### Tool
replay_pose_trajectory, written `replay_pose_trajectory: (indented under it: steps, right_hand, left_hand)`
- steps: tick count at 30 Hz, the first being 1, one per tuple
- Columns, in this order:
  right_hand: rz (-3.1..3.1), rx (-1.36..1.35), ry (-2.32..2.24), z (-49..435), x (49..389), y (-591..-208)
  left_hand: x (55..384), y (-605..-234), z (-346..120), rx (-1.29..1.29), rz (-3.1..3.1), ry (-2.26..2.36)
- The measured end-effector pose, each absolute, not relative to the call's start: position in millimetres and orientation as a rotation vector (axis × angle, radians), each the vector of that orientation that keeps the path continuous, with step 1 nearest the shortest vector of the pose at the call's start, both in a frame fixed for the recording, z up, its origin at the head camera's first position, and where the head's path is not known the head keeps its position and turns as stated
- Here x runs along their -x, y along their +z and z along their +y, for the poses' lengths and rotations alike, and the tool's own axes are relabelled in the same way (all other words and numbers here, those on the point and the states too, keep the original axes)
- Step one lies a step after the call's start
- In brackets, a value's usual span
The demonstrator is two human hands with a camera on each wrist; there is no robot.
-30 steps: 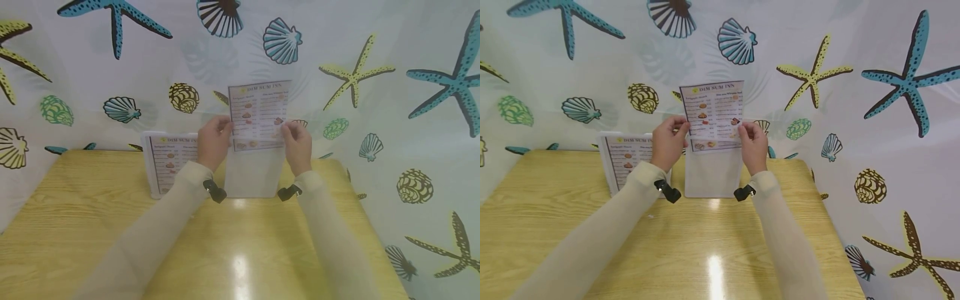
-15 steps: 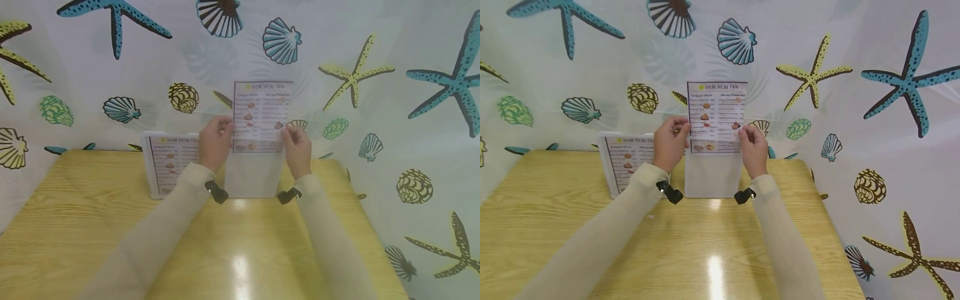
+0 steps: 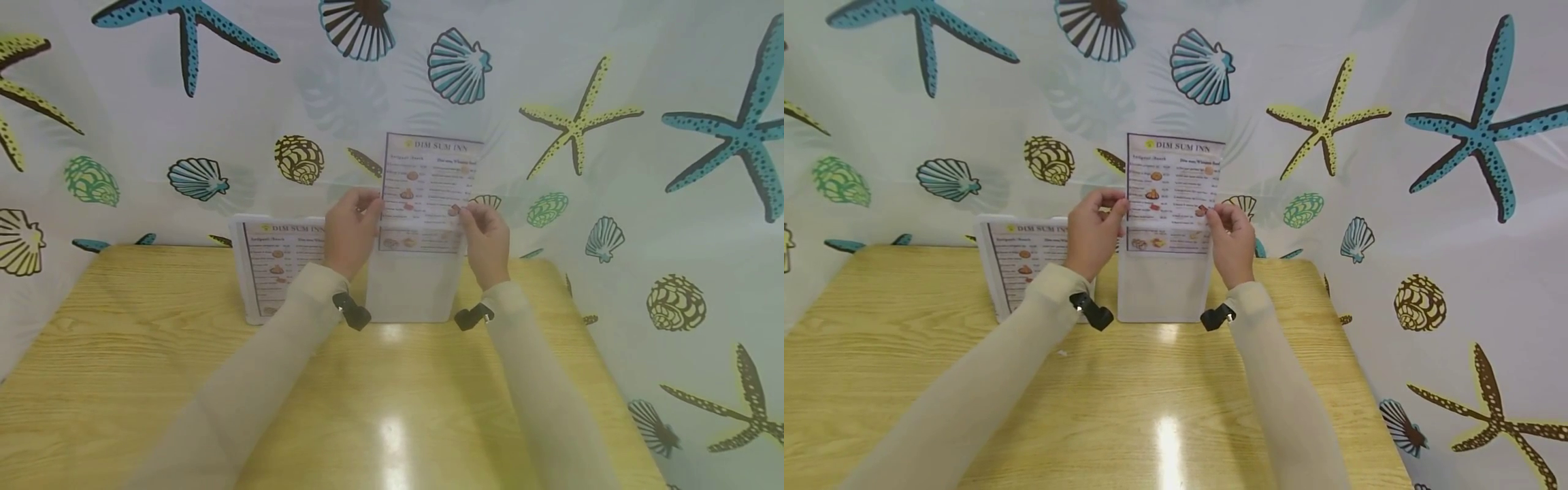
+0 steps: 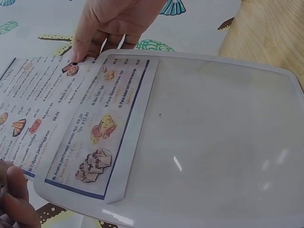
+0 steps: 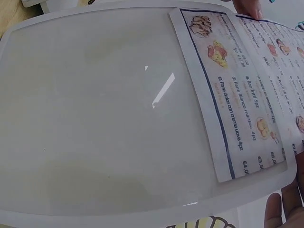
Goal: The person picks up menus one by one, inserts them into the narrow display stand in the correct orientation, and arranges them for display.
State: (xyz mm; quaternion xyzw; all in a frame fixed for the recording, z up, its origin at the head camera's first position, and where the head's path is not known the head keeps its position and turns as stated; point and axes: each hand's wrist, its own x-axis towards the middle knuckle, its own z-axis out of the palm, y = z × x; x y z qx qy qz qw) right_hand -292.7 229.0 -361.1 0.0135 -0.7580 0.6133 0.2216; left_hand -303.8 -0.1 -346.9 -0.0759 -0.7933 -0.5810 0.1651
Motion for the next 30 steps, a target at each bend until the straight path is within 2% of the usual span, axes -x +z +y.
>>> replay_pose_trajectory:
  steps: [30]
  right_hand:
    - [-2.075, -0.103, 1.676, 230.6, 289.6, -356.4]
  left_hand:
    - [302.5, -348.9, -0.2, 0.218, -2.305, -1.601]
